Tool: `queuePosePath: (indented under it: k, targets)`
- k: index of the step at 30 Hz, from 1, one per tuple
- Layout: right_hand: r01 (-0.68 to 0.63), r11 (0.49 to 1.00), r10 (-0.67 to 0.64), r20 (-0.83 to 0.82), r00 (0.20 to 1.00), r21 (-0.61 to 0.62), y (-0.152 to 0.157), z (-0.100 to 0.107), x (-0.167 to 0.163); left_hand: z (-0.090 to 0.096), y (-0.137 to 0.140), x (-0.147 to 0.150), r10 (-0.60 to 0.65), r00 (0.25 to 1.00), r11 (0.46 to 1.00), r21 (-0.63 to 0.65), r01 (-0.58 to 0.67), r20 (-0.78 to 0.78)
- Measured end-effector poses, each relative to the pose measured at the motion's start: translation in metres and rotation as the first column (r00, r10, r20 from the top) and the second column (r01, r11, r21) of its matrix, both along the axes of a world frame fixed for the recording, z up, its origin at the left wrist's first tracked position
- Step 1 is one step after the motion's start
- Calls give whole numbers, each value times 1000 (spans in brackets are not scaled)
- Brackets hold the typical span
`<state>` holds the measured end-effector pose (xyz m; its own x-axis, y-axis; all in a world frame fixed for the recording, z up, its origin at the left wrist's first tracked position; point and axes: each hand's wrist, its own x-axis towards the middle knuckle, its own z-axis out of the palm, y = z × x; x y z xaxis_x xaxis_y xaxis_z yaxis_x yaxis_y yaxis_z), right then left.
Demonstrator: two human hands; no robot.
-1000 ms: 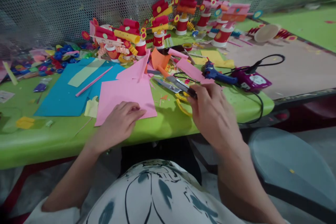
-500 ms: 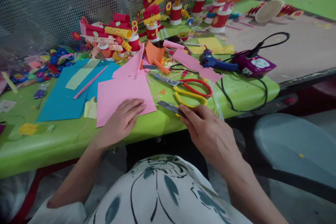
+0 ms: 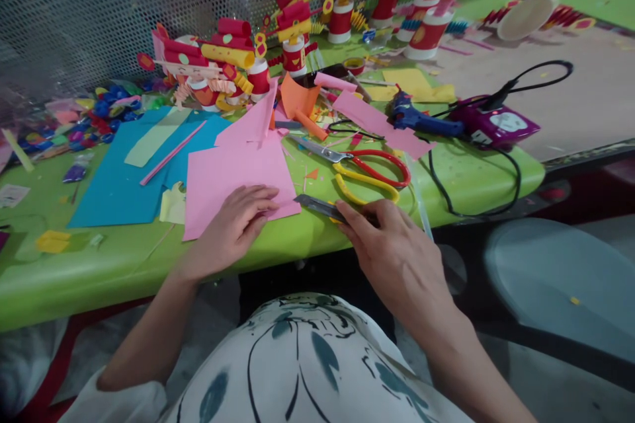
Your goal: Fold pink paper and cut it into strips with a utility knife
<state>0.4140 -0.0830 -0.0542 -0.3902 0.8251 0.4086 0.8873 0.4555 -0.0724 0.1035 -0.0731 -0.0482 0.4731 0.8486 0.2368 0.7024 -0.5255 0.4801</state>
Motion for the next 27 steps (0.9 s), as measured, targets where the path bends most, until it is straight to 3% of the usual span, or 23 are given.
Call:
queuePosePath:
  k: [7, 14, 18, 21, 24, 27]
  targets:
    - [-12, 1000, 12, 4, 1000, -5, 1, 3, 1, 1, 0, 0, 5, 999, 1000, -15, -6, -36]
    - [-96, 995, 97, 23, 995, -36, 2, 9, 5, 11, -8, 2, -6, 952, 1000, 13, 10, -306]
    - [-122, 991, 122, -5, 992, -61, 6, 7, 10, 36, 14, -15, -123, 890, 983, 72, 171, -439]
    - [-133, 989, 134, 5, 991, -67, 8, 5, 11, 47, 44, -37, -179, 869, 939, 184, 291, -461]
    - [-130, 990, 131, 30, 991, -50, 8, 2, 11, 38, 65, -51, -352, 784, 860, 154, 487, -512]
    - [-127, 991, 128, 20, 992, -35, 8, -1, 11, 20, 72, -56, -423, 726, 850, 40, 526, -542]
